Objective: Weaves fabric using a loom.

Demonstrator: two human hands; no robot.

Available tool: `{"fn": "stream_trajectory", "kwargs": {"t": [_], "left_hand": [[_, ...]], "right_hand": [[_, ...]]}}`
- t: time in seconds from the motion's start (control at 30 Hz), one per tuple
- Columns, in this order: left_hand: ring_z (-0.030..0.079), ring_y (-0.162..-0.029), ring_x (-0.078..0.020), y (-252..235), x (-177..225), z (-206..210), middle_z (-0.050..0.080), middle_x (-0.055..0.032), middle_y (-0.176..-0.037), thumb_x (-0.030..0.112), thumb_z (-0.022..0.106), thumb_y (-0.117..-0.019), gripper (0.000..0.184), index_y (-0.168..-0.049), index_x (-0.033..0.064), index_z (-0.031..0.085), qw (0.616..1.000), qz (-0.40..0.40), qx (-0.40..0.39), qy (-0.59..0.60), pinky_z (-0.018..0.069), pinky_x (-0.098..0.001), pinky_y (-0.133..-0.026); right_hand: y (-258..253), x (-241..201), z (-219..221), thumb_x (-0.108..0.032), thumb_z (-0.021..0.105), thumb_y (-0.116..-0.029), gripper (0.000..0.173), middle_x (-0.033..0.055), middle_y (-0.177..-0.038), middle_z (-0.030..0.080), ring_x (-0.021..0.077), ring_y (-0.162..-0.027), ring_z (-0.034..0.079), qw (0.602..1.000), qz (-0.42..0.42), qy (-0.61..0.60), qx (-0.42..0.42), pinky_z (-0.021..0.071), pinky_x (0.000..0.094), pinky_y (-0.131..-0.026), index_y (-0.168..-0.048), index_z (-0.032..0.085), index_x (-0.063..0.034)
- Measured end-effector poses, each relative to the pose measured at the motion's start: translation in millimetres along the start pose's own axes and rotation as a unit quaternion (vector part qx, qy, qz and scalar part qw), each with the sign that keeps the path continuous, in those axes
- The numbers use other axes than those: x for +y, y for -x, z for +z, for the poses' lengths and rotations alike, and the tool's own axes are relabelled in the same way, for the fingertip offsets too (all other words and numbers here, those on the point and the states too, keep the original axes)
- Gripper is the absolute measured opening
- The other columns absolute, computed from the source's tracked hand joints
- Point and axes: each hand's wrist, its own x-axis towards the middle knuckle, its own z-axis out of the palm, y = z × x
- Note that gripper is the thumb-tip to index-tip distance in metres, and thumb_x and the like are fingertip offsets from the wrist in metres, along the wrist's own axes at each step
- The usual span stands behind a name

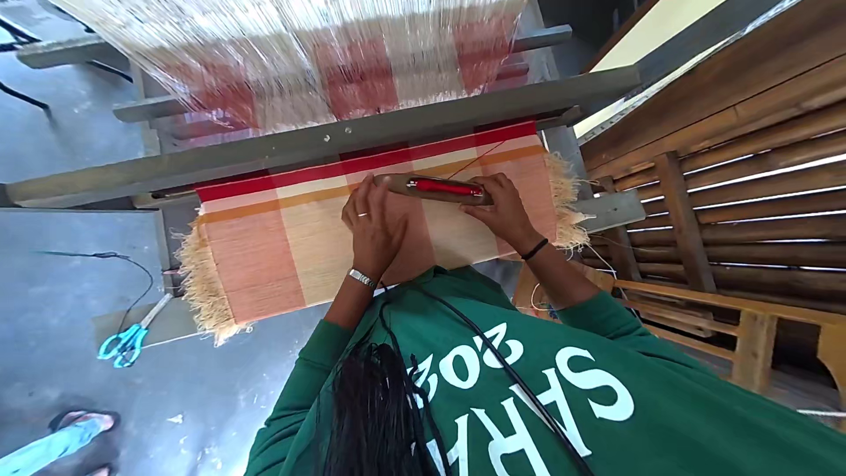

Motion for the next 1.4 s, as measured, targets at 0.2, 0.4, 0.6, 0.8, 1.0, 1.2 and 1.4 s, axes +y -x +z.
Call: {"fn": "stream_trajectory", "kwargs": {"t": [0.2,0.4,0.6,0.8,1.0,1.2,1.4], "left_hand": [[0.031,-0.146,-0.0490,-26.6,11.4,28.0,0.043,-0.0140,-0.158,0.037,0.070,-0.0938,0.060,-0.150,0.0369,0.048,0.992,0.044,-0.070,-0.093,0.0257,-0.0729,-0.109],[0.051,-0.126,-0.0419,-38.1,8.4,39.3,0.056,-0.0179,-0.132,0.027,0.071,-0.0942,0.049,-0.141,0.0349,0.059,0.987,0.063,-0.141,-0.050,0.0393,-0.0641,-0.100],[0.046,-0.133,-0.0418,-40.2,18.5,45.2,0.056,-0.0122,-0.139,0.026,0.073,-0.0914,0.052,-0.140,0.0361,0.058,0.978,0.066,-0.193,-0.039,0.0343,-0.0678,-0.104],[0.038,-0.142,-0.0402,-30.6,13.4,59.5,0.046,-0.0133,-0.153,0.036,0.057,-0.0999,0.056,-0.154,0.0430,0.043,0.982,0.067,-0.172,-0.046,0.0208,-0.0679,-0.116],[0.031,-0.150,-0.0354,-24.0,3.2,64.6,0.041,-0.0095,-0.159,0.036,0.050,-0.1033,0.053,-0.155,0.0427,0.041,0.983,0.078,-0.163,-0.025,0.0156,-0.0665,-0.121],[0.033,-0.148,-0.0361,-26.9,8.0,62.2,0.047,-0.0085,-0.153,0.030,0.057,-0.1007,0.053,-0.152,0.0411,0.046,0.984,0.066,-0.166,-0.018,0.0162,-0.0678,-0.120],[0.045,-0.136,-0.0391,-37.1,21.0,51.0,0.055,-0.0130,-0.138,0.031,0.062,-0.0989,0.051,-0.148,0.0367,0.051,0.984,0.042,-0.172,-0.012,0.0216,-0.0692,-0.115]], "right_hand": [[1.0,5.2,-0.6,-0.045,0.082,-0.0849,0.057,0.0161,-0.117,0.063,0.0352,-0.108,0.060,0.999,0.003,0.032,-0.002,0.0494,0.0572,-0.092,-0.131,0.068,-0.0150],[-8.4,16.0,-13.0,-0.064,0.073,-0.0846,0.066,0.0121,-0.126,0.063,0.0349,-0.117,0.058,0.995,0.041,0.054,-0.080,0.0447,0.0636,-0.093,-0.134,0.067,-0.0202],[-60.3,46.4,-59.4,-0.046,0.061,-0.0992,0.054,0.0232,-0.140,0.056,0.0414,-0.132,0.051,0.980,0.161,0.059,0.102,0.0418,0.0620,-0.109,-0.137,0.062,-0.0074],[-107.2,78.5,-83.5,-0.037,0.071,-0.0945,0.054,0.0132,-0.125,0.069,0.0203,-0.118,0.065,0.946,0.247,-0.144,0.151,0.0516,0.0412,-0.105,-0.133,0.061,-0.0010],[-96.9,74.3,-79.1,-0.038,0.072,-0.0927,0.067,0.0191,-0.140,0.058,0.0276,-0.128,0.058,0.958,0.228,-0.097,0.144,0.0476,0.0450,-0.108,-0.144,0.051,-0.0003],[-52.8,15.0,-67.9,-0.024,0.059,-0.1013,0.029,0.0190,-0.115,0.067,0.0289,-0.106,0.067,0.998,0.037,0.038,-0.043,0.0561,0.0469,-0.094,-0.116,0.068,0.0004],[-25.3,1.4,-22.2,-0.027,0.069,-0.0963,0.020,0.0124,-0.107,0.067,0.0316,-0.106,0.062,0.989,-0.119,0.055,-0.075,0.0509,0.0516,-0.092,-0.104,0.076,-0.0101]]}}
